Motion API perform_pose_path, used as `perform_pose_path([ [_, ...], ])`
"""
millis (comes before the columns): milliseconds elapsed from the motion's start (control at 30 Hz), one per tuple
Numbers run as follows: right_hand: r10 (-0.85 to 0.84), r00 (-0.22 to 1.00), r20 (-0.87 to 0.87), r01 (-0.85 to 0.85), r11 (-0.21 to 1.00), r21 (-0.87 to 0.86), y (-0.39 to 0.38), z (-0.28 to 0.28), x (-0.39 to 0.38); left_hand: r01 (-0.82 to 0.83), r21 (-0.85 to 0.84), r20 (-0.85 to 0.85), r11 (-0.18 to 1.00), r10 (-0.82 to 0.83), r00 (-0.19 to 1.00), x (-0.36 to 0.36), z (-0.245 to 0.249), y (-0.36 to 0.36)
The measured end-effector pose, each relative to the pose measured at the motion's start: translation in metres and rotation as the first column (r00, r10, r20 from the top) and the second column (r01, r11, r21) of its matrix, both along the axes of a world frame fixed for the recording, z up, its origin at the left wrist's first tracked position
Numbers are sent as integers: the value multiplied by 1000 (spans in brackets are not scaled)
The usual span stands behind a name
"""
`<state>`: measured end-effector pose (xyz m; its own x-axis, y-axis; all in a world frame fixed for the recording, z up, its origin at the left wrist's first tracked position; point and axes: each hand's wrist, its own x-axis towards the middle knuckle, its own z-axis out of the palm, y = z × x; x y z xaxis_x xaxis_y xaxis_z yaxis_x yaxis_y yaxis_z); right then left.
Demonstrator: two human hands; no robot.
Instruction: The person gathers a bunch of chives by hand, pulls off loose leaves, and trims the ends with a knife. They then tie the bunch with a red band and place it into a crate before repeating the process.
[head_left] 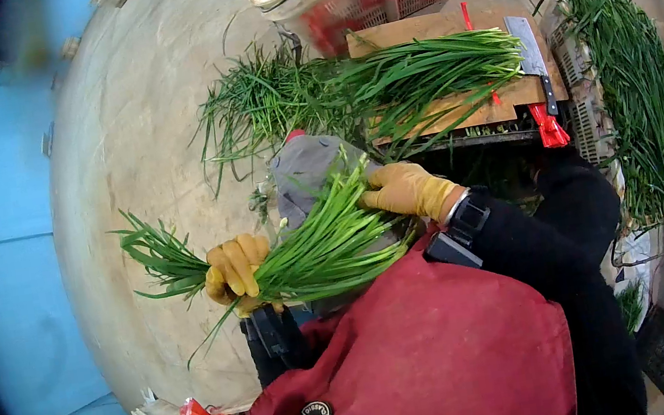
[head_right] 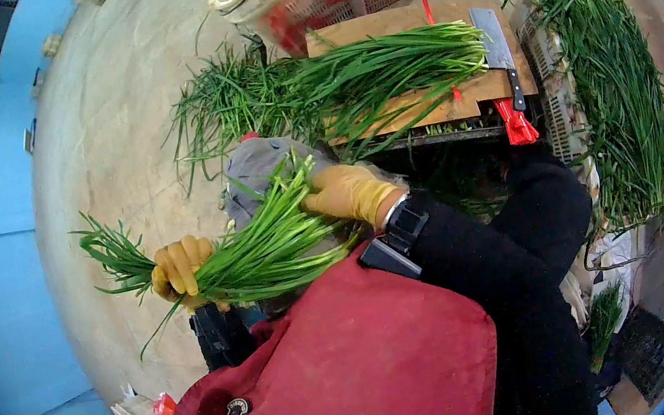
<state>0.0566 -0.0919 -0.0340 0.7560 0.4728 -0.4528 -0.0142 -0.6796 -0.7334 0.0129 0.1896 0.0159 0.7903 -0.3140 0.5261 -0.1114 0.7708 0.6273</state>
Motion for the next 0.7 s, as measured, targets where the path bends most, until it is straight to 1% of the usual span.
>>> perform_pose_path([
  [67, 25, 994, 108, -15, 995, -94, 2, -28, 2, 0, 6, 7, 1000, 0, 1000, 0, -2, 0],
  [100, 3, 988, 153, 22, 987, -161, -1, -31, -1, -2, 10, 13, 1000, 2, 1000, 0, -2, 1],
  [133, 18, 979, 205, 29, 974, -227, -9, -39, -4, 8, 5, 24, 1000, -8, 1000, 0, -1, 2],
  [167, 32, 984, 176, 18, 962, -272, -22, -53, -5, 20, -1, 34, 1000, -20, 999, 0, -1, 2],
  [200, 31, 992, 122, 13, 938, -347, -38, -82, -8, 32, -9, 45, 999, -32, 998, 1, -1, 2],
  [233, 27, 992, 120, 22, 922, -386, -57, -99, -15, 47, -6, 61, 999, -47, 997, 3, -2, 3],
  [267, -10, 988, 152, 72, 909, -411, -78, -111, -27, 61, -3, 75, 998, -60, 995, 4, -3, 6],
  [300, 105, 994, 39, -73, 871, -486, -101, -116, -34, 75, 1, 88, 997, -75, 993, 4, -4, 8],
  [333, 206, 973, -109, -231, 811, -537, -119, -121, -38, 68, 3, 86, 998, -68, 994, 4, -4, 9],
  [400, 207, 976, -69, -213, 830, -516, -142, -104, -42, 63, 0, 81, 998, -62, 995, 5, -4, 7],
  [467, 114, 980, 164, -57, 947, -316, -145, -96, -27, 101, 59, 105, 993, -107, 989, 10, 6, 3],
  [500, -18, 916, 401, 59, 994, -90, -137, -82, -18, 121, 91, 119, 989, -131, 984, 13, 13, 0],
  [533, -130, 840, 527, 98, 991, 89, -124, -59, -5, 148, 120, 139, 982, -164, 977, 16, 19, -3],
  [567, -151, 812, 563, 99, 988, 122, -109, -37, 10, 174, 151, 157, 973, -197, 968, 19, 26, -5],
  [600, -188, 744, 641, 29, 968, 249, -92, -16, 23, 200, 184, 173, 962, -232, 957, 22, 33, -8],
  [633, -239, 668, 705, -51, 930, 364, -77, 1, 34, 207, 174, 170, 963, -237, 957, 22, 38, -14],
  [700, -143, 665, 733, -247, 884, 396, -56, 23, 46, 276, 264, 232, 924, -339, 912, 31, 52, -19],
])
